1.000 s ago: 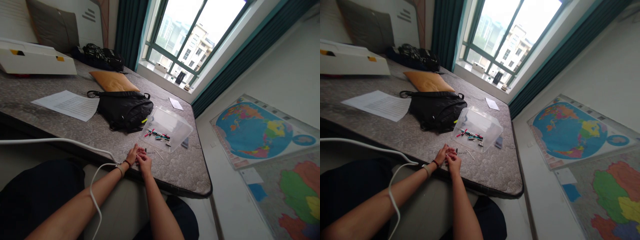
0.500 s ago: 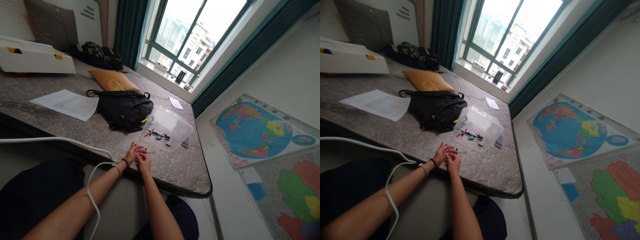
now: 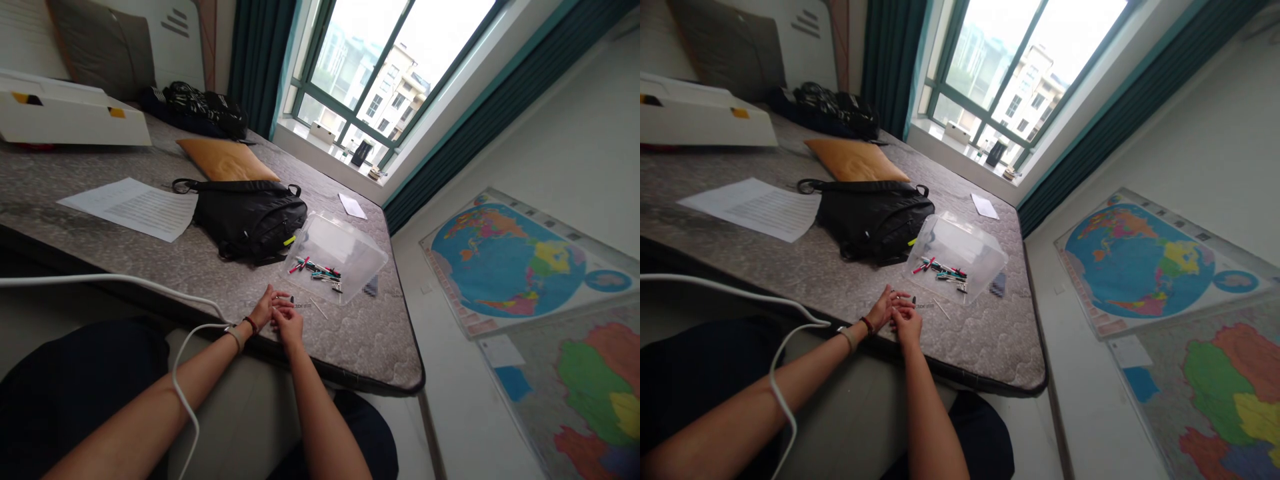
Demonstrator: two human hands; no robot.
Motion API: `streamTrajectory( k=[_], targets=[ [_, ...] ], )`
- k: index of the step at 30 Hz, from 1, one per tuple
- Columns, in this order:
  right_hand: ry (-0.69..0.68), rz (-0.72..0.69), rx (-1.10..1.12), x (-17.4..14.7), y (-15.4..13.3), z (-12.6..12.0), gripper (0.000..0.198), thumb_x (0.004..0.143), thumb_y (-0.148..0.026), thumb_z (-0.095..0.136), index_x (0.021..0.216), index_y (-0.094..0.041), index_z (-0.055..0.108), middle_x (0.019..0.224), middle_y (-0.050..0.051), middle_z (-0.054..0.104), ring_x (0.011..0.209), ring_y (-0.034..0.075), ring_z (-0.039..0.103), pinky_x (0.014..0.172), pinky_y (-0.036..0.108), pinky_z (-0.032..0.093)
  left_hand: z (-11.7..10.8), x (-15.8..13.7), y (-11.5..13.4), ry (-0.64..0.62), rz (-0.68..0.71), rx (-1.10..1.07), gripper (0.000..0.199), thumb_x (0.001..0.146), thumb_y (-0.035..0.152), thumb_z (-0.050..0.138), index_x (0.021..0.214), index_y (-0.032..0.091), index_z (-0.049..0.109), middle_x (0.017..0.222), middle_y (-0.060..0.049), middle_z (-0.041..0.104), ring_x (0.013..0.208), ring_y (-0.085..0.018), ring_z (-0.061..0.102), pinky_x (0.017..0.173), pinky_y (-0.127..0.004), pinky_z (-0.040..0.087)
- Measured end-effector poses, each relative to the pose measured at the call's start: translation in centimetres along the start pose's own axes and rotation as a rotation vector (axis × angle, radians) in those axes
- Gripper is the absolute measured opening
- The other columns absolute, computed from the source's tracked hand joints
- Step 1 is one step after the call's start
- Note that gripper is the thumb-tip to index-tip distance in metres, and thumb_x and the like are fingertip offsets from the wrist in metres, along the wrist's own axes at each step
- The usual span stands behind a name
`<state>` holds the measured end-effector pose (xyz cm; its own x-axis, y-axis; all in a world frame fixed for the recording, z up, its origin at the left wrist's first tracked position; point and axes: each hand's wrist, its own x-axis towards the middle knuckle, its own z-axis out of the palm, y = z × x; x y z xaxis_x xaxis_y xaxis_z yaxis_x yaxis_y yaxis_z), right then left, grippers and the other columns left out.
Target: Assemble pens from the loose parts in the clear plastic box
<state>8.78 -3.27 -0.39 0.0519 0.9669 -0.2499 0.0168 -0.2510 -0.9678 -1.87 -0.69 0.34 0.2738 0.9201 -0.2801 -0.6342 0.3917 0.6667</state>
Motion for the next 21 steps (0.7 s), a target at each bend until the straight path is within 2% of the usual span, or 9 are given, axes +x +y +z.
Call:
streamTrajectory(
  k=[3, 6, 10, 14, 18, 21],
  targets=[
    [-0.001, 0.032, 0.136, -0.2, -0.3, -1.1, 0.03, 0.067, -0.038, 0.078, 0.079, -0.014, 0.065, 0.065, 0.004, 0.068, 0.054, 0.014, 0.064, 0.045, 0.021, 0.051, 0.0, -0.3, 0.5, 0.067, 0.054, -0.102, 0.072, 0.088, 0.075, 0.027, 0.103, 0.012, 0.058, 0.086, -0.019, 0.074, 0.081, -0.029, 0.073, 0.071, -0.04, 0.056],
    [0.094, 0.021, 0.276, -0.3, -0.3, -3.7, 0.036, 0.065, -0.041, 0.08, 0.084, -0.015, 0.064, 0.073, 0.003, 0.068, 0.06, 0.013, 0.065, 0.051, 0.021, 0.053, 0.0, -0.5, 0.8, 0.131, 0.093, -0.187, 0.069, 0.088, 0.075, 0.029, 0.102, 0.014, 0.057, 0.085, -0.017, 0.074, 0.088, -0.03, 0.073, 0.079, -0.043, 0.056],
    [0.265, -0.068, 0.185, -0.1, -0.2, -8.6, 0.039, 0.066, -0.046, 0.079, 0.084, -0.016, 0.061, 0.071, 0.002, 0.065, 0.061, 0.014, 0.065, 0.049, 0.021, 0.053, 0.0, -0.2, 0.6, 0.161, 0.085, -0.151, 0.058, 0.091, 0.067, 0.035, 0.101, 0.014, 0.056, 0.073, -0.011, 0.071, 0.08, -0.027, 0.073, 0.077, -0.042, 0.057],
    [0.236, -0.106, -0.012, 0.1, 0.2, -11.6, 0.04, 0.065, -0.05, 0.077, 0.078, -0.016, 0.059, 0.066, 0.001, 0.063, 0.056, 0.015, 0.064, 0.042, 0.021, 0.05, 0.2, 0.4, -0.5, 0.206, 0.156, 0.131, 0.041, 0.09, 0.055, 0.05, 0.099, 0.015, 0.058, 0.067, -0.005, 0.068, 0.071, -0.023, 0.072, 0.068, -0.037, 0.057],
    [0.232, -0.115, -0.135, 0.4, 0.9, -11.7, 0.037, 0.068, -0.05, 0.071, 0.077, -0.017, 0.058, 0.06, 0.0, 0.062, 0.052, 0.016, 0.062, 0.041, 0.021, 0.047, 0.7, 0.4, -1.7, 0.231, 0.209, 0.447, 0.028, 0.084, 0.047, 0.059, 0.085, 0.019, 0.062, 0.059, -0.002, 0.064, 0.062, -0.021, 0.067, 0.058, -0.031, 0.053],
    [0.261, -0.121, -0.176, 0.8, 1.3, -11.4, 0.034, 0.069, -0.049, 0.068, 0.077, -0.018, 0.059, 0.057, -0.001, 0.062, 0.049, 0.015, 0.06, 0.038, 0.021, 0.045, 0.9, 0.2, -1.5, 0.225, 0.236, 0.596, 0.019, 0.081, 0.041, 0.064, 0.077, 0.022, 0.066, 0.064, -0.005, 0.066, 0.079, -0.026, 0.068, 0.068, -0.033, 0.053]
  ],
)
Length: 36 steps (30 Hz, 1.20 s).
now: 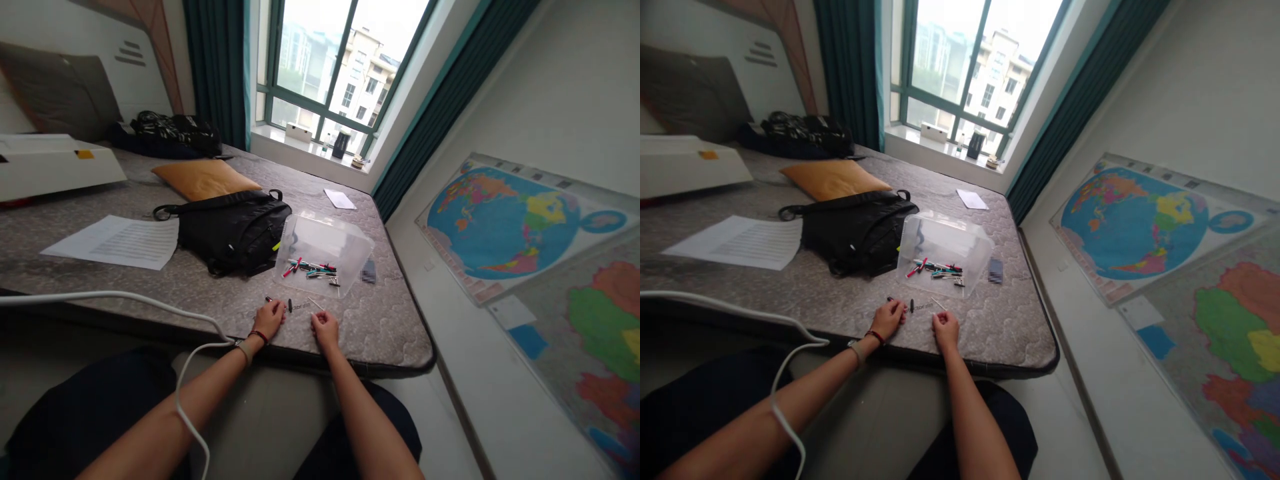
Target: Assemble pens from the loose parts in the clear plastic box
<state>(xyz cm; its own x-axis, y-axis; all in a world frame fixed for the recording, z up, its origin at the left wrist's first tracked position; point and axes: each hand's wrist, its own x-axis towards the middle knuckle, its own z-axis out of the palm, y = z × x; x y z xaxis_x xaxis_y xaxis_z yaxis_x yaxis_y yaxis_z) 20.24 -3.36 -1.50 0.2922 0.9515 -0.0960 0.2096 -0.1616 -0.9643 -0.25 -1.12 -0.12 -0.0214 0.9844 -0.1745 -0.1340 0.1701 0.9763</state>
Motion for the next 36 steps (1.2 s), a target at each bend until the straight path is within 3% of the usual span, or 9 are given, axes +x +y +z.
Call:
streamTrajectory(
  k=[2, 4, 7, 10, 13, 20, 27, 36],
  targets=[
    [0.0, 0.017, 0.023, 0.2, 0.1, 0.1, 0.033, 0.069, -0.048, 0.067, 0.077, -0.017, 0.059, 0.056, -0.002, 0.061, 0.046, 0.015, 0.06, 0.036, 0.02, 0.043, -0.5, 0.4, 0.6, -0.031, 0.088, 0.138, 0.012, 0.08, 0.035, 0.066, 0.085, 0.025, 0.07, 0.083, -0.008, 0.071, 0.101, -0.029, 0.065, 0.085, -0.036, 0.051],
    [-0.007, 0.031, 0.06, 0.3, 0.0, 0.0, 0.033, 0.069, -0.047, 0.068, 0.076, -0.017, 0.059, 0.055, -0.002, 0.06, 0.045, 0.015, 0.059, 0.036, 0.02, 0.041, -1.1, 1.2, 1.5, -0.118, 0.236, 0.344, 0.023, 0.077, 0.027, 0.067, 0.099, 0.026, 0.072, 0.11, -0.01, 0.069, 0.121, -0.03, 0.055, 0.104, -0.041, 0.042],
    [-0.007, 0.039, 0.082, 0.1, -0.5, -0.2, 0.031, 0.069, -0.045, 0.068, 0.075, -0.017, 0.058, 0.054, -0.002, 0.06, 0.044, 0.015, 0.059, 0.036, 0.02, 0.041, -1.6, 2.5, 2.4, -0.303, 0.412, 0.654, 0.037, 0.074, 0.018, 0.066, 0.109, 0.027, 0.072, 0.132, -0.01, 0.06, 0.131, -0.031, 0.046, 0.116, -0.045, 0.028],
    [-0.007, 0.033, 0.081, -0.1, -1.0, -0.3, 0.028, 0.069, -0.044, 0.068, 0.073, -0.017, 0.058, 0.052, -0.002, 0.06, 0.043, 0.014, 0.058, 0.036, 0.02, 0.041, -1.2, 2.9, 2.5, -0.399, 0.435, 0.789, 0.033, 0.073, 0.017, 0.065, 0.104, 0.027, 0.074, 0.129, -0.01, 0.061, 0.126, -0.032, 0.05, 0.113, -0.047, 0.031],
    [-0.016, 0.016, 0.091, -0.2, -1.1, -0.4, 0.027, 0.07, -0.042, 0.067, 0.073, -0.017, 0.058, 0.052, -0.001, 0.06, 0.043, 0.014, 0.058, 0.037, 0.02, 0.041, -0.4, 2.6, 2.0, -0.414, 0.439, 0.836, 0.03, 0.077, 0.019, 0.063, 0.103, 0.027, 0.074, 0.124, -0.011, 0.064, 0.12, -0.031, 0.053, 0.11, -0.047, 0.033],
    [-0.035, -0.006, 0.087, -0.1, -0.5, -0.4, 0.024, 0.072, -0.041, 0.066, 0.075, -0.017, 0.061, 0.054, -0.001, 0.063, 0.045, 0.014, 0.06, 0.041, 0.02, 0.042, 1.3, 1.5, 1.5, -0.264, 0.49, 1.135, 0.021, 0.088, 0.025, 0.057, 0.103, 0.028, 0.072, 0.121, -0.009, 0.062, 0.115, -0.028, 0.052, 0.1, -0.043, 0.037],
    [-0.142, -0.047, 0.102, 0.1, -0.1, -0.5, 0.025, 0.072, -0.04, 0.07, 0.077, -0.016, 0.066, 0.054, -0.001, 0.063, 0.046, 0.013, 0.058, 0.044, 0.02, 0.042, 2.4, -0.6, 0.3, -0.204, 0.613, 1.094, 0.025, 0.094, 0.034, 0.049, 0.108, 0.028, 0.07, 0.112, -0.01, 0.064, 0.11, -0.029, 0.05, 0.098, -0.044, 0.035],
    [-0.203, -0.126, 0.069, -0.2, -0.5, -0.8, 0.023, 0.071, -0.038, 0.073, 0.076, -0.015, 0.074, 0.058, 0.001, 0.067, 0.048, 0.014, 0.059, 0.048, 0.022, 0.044, 2.4, -1.0, 0.0, -0.274, 0.646, 1.173, 0.031, 0.098, 0.035, 0.042, 0.114, 0.029, 0.067, 0.111, -0.01, 0.064, 0.107, -0.027, 0.054, 0.096, -0.041, 0.037]
  ],
)
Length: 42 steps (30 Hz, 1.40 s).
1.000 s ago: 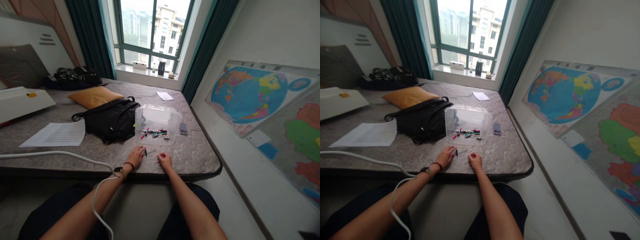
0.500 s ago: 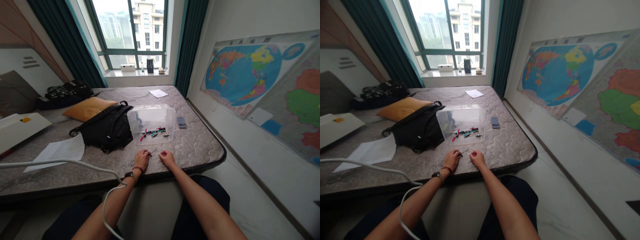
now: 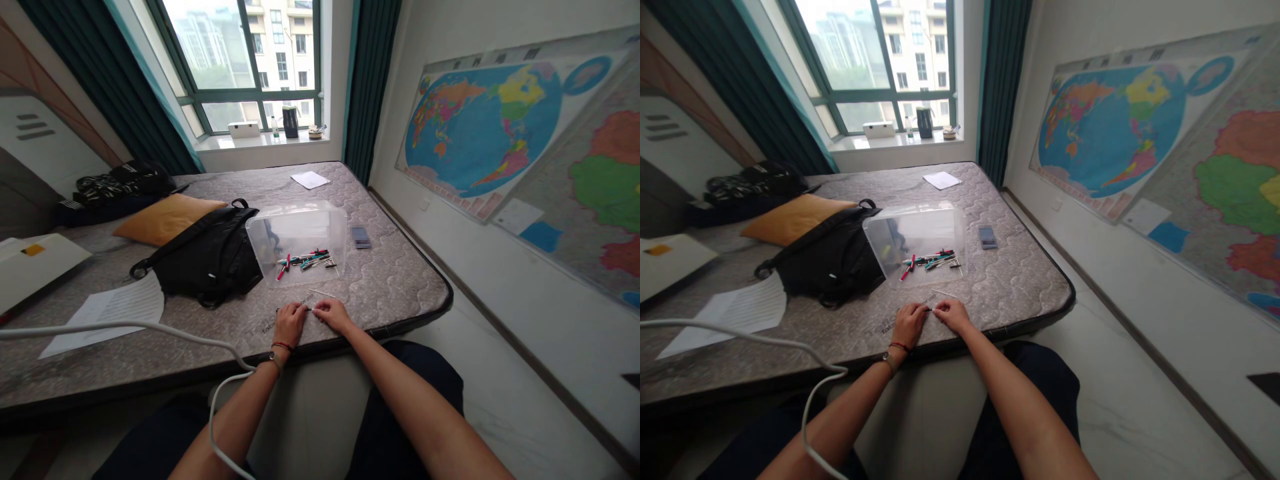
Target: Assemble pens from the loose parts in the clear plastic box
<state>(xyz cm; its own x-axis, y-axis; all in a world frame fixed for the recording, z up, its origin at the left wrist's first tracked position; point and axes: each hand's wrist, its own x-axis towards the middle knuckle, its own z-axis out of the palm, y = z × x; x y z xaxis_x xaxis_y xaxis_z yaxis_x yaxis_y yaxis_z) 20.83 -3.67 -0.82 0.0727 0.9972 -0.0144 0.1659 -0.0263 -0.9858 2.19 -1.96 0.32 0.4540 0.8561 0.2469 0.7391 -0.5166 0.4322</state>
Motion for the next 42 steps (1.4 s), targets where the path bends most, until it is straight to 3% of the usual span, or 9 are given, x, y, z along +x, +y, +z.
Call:
streamTrajectory(
  k=[10, 18, 23, 26, 33, 42],
  targets=[
    [-0.016, 0.05, 0.027, -0.2, 0.1, 0.5, 0.021, 0.07, -0.033, 0.075, 0.081, -0.016, 0.077, 0.067, 0.003, 0.071, 0.052, 0.014, 0.06, 0.052, 0.023, 0.048, 0.3, 0.0, -0.3, 0.0, 0.072, -0.065, 0.03, 0.098, 0.031, 0.042, 0.112, 0.027, 0.068, 0.112, -0.011, 0.062, 0.107, -0.027, 0.053, 0.097, -0.041, 0.039],
    [-0.101, 0.084, 0.163, -0.2, -0.4, 0.7, 0.035, 0.065, -0.031, 0.077, 0.097, -0.016, 0.077, 0.087, 0.006, 0.076, 0.061, 0.016, 0.065, 0.058, 0.027, 0.052, 0.7, 0.1, -0.5, 0.012, 0.119, -0.07, 0.032, 0.1, 0.025, 0.036, 0.119, 0.024, 0.062, 0.113, -0.011, 0.063, 0.108, -0.026, 0.056, 0.098, -0.038, 0.042],
    [-0.153, 0.107, 0.142, -0.2, -0.8, 0.2, 0.036, 0.072, -0.036, 0.072, 0.1, -0.014, 0.076, 0.077, 0.005, 0.074, 0.056, 0.013, 0.062, 0.055, 0.024, 0.048, 0.9, 0.0, -0.6, 0.064, 0.14, -0.025, 0.028, 0.099, 0.022, 0.038, 0.117, 0.024, 0.06, 0.111, -0.01, 0.065, 0.106, -0.024, 0.058, 0.095, -0.037, 0.044],
    [-0.159, 0.136, 0.131, -0.2, -1.0, 0.0, 0.04, 0.073, -0.041, 0.071, 0.103, -0.015, 0.075, 0.082, 0.006, 0.074, 0.056, 0.012, 0.061, 0.051, 0.022, 0.046, 0.9, 0.0, -0.6, 0.103, 0.159, -0.001, 0.026, 0.099, 0.02, 0.04, 0.116, 0.023, 0.059, 0.11, -0.008, 0.065, 0.105, -0.023, 0.058, 0.093, -0.037, 0.046],
    [-0.09, 0.092, 0.091, -0.1, -0.7, 0.6, 0.032, 0.074, -0.04, 0.07, 0.092, -0.014, 0.075, 0.078, 0.005, 0.073, 0.054, 0.011, 0.059, 0.053, 0.023, 0.047, 0.4, 0.0, -0.3, 0.096, 0.179, 0.063, 0.021, 0.098, 0.022, 0.044, 0.112, 0.024, 0.06, 0.104, -0.007, 0.066, 0.098, -0.022, 0.059, 0.088, -0.035, 0.047],
    [-0.071, 0.102, 0.082, -0.1, -0.2, 0.7, 0.033, 0.075, -0.041, 0.069, 0.093, -0.015, 0.074, 0.08, 0.004, 0.073, 0.055, 0.011, 0.06, 0.052, 0.022, 0.046, 0.3, 0.0, -0.2, 0.098, 0.151, 0.063, 0.022, 0.099, 0.022, 0.042, 0.111, 0.023, 0.061, 0.103, -0.006, 0.065, 0.099, -0.021, 0.059, 0.09, -0.034, 0.046]
  ],
)
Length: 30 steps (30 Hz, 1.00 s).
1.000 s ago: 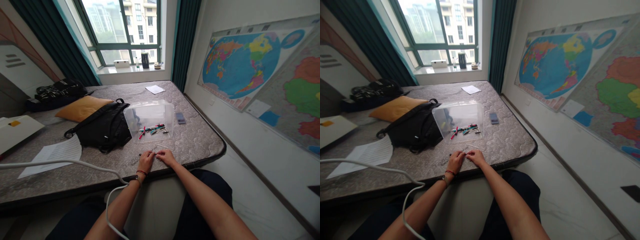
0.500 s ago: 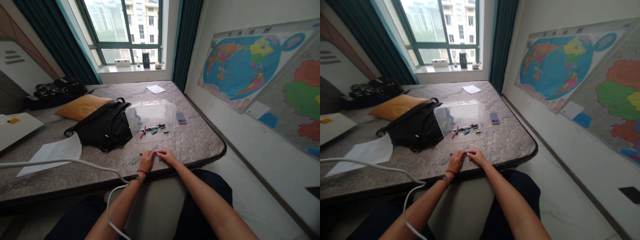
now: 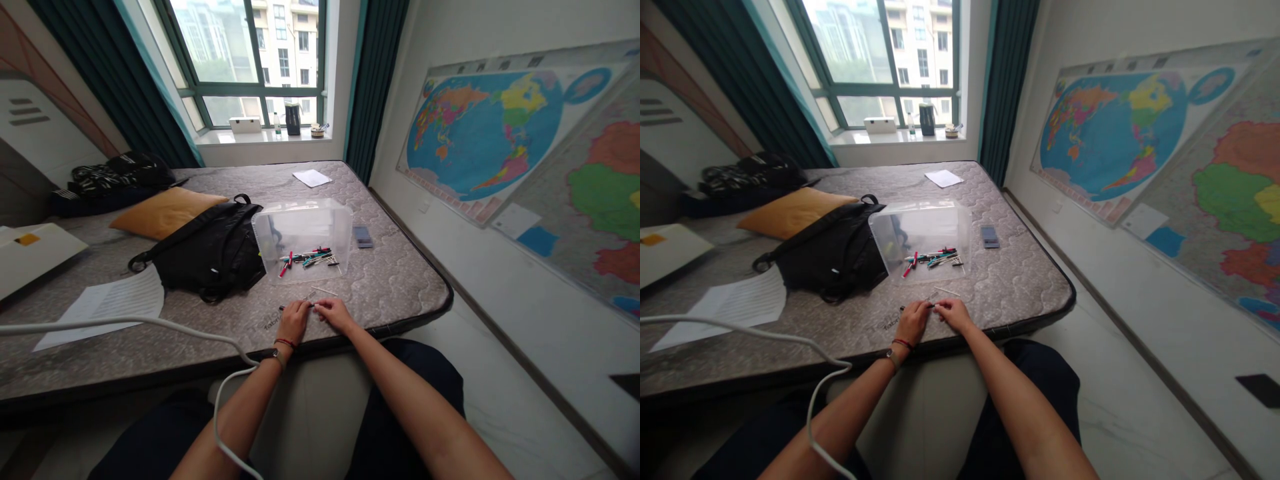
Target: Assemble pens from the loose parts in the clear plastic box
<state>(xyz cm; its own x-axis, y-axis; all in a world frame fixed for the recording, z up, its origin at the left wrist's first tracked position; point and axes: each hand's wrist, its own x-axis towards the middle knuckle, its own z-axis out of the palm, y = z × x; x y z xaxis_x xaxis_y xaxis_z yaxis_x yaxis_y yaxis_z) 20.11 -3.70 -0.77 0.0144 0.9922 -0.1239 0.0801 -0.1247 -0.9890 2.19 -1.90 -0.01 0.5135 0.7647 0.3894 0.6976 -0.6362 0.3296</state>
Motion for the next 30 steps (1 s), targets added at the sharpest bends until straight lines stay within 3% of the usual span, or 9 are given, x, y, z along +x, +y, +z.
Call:
streamTrajectory(
  k=[5, 9, 15, 19, 22, 25, 27, 30],
  targets=[
    [-0.003, -0.031, -0.043, 0.1, 0.4, 0.1, 0.03, 0.077, -0.04, 0.068, 0.093, -0.015, 0.075, 0.078, 0.003, 0.072, 0.054, 0.01, 0.059, 0.053, 0.021, 0.046, -0.1, 0.0, 0.0, -0.005, 0.001, -0.009, 0.022, 0.098, 0.023, 0.044, 0.111, 0.023, 0.061, 0.103, -0.006, 0.066, 0.099, -0.021, 0.058, 0.089, -0.034, 0.045],
    [0.074, 0.005, -0.017, 0.1, 0.1, 0.2, 0.029, 0.078, -0.04, 0.065, 0.091, -0.015, 0.072, 0.075, 0.003, 0.071, 0.051, 0.01, 0.058, 0.047, 0.02, 0.044, -0.2, 0.0, 0.0, 0.01, -0.059, -0.005, 0.021, 0.098, 0.024, 0.045, 0.109, 0.024, 0.063, 0.103, -0.007, 0.067, 0.099, -0.022, 0.059, 0.088, -0.036, 0.044],
    [0.156, 0.06, 0.045, 0.2, -0.1, 0.1, 0.025, 0.078, -0.038, 0.065, 0.086, -0.014, 0.066, 0.069, 0.002, 0.068, 0.046, 0.009, 0.056, 0.042, 0.018, 0.043, -0.2, 0.3, 0.2, 0.15, -0.268, -0.027, 0.026, 0.097, 0.03, 0.043, 0.116, 0.022, 0.06, 0.111, -0.01, 0.066, 0.105, -0.027, 0.057, 0.093, -0.045, 0.043],
    [0.177, 0.09, 0.041, 0.4, 0.3, 0.0, 0.025, 0.078, -0.037, 0.065, 0.086, -0.014, 0.066, 0.065, 0.001, 0.065, 0.043, 0.008, 0.055, 0.041, 0.018, 0.043, -0.8, 0.1, -2.2, 0.244, -0.291, -0.143, 0.034, 0.096, 0.019, 0.036, 0.125, 0.019, 0.054, 0.118, -0.011, 0.063, 0.111, -0.026, 0.056, 0.099, -0.047, 0.044],
    [0.158, 0.093, 0.017, 0.5, 0.3, -0.1, 0.024, 0.078, -0.037, 0.064, 0.086, -0.014, 0.067, 0.065, 0.001, 0.065, 0.044, 0.009, 0.055, 0.041, 0.018, 0.042, -2.0, -1.0, -5.5, 0.112, -0.152, -0.173, 0.042, 0.09, 0.012, 0.04, 0.129, 0.021, 0.054, 0.123, -0.01, 0.061, 0.117, -0.025, 0.055, 0.104, -0.046, 0.044],
    [0.128, 0.039, -0.055, 0.4, 0.0, 0.0, 0.022, 0.079, -0.035, 0.064, 0.083, -0.014, 0.069, 0.067, 0.001, 0.067, 0.047, 0.009, 0.057, 0.044, 0.018, 0.043, -3.3, -2.2, -7.6, -0.043, -0.075, -0.127, 0.036, 0.089, 0.021, 0.05, 0.124, 0.023, 0.06, 0.126, -0.009, 0.061, 0.118, -0.025, 0.055, 0.104, -0.045, 0.045],
    [0.077, -0.001, -0.104, 0.2, -0.2, 0.5, 0.021, 0.079, -0.035, 0.065, 0.082, -0.015, 0.071, 0.069, 0.001, 0.068, 0.05, 0.01, 0.058, 0.047, 0.018, 0.044, -3.9, -2.5, -7.5, -0.067, -0.097, -0.084, 0.027, 0.091, 0.028, 0.052, 0.114, 0.024, 0.066, 0.126, -0.008, 0.061, 0.116, -0.025, 0.056, 0.102, -0.045, 0.045],
    [-0.022, -0.017, -0.096, 0.1, -0.2, 1.9, 0.022, 0.079, -0.036, 0.065, 0.083, -0.016, 0.072, 0.07, 0.001, 0.069, 0.051, 0.01, 0.059, 0.049, 0.019, 0.045, -3.9, -2.4, -5.9, 0.007, -0.232, -0.053, 0.02, 0.093, 0.032, 0.053, 0.103, 0.026, 0.069, 0.12, -0.006, 0.065, 0.112, -0.025, 0.056, 0.097, -0.043, 0.045]
  ],
)
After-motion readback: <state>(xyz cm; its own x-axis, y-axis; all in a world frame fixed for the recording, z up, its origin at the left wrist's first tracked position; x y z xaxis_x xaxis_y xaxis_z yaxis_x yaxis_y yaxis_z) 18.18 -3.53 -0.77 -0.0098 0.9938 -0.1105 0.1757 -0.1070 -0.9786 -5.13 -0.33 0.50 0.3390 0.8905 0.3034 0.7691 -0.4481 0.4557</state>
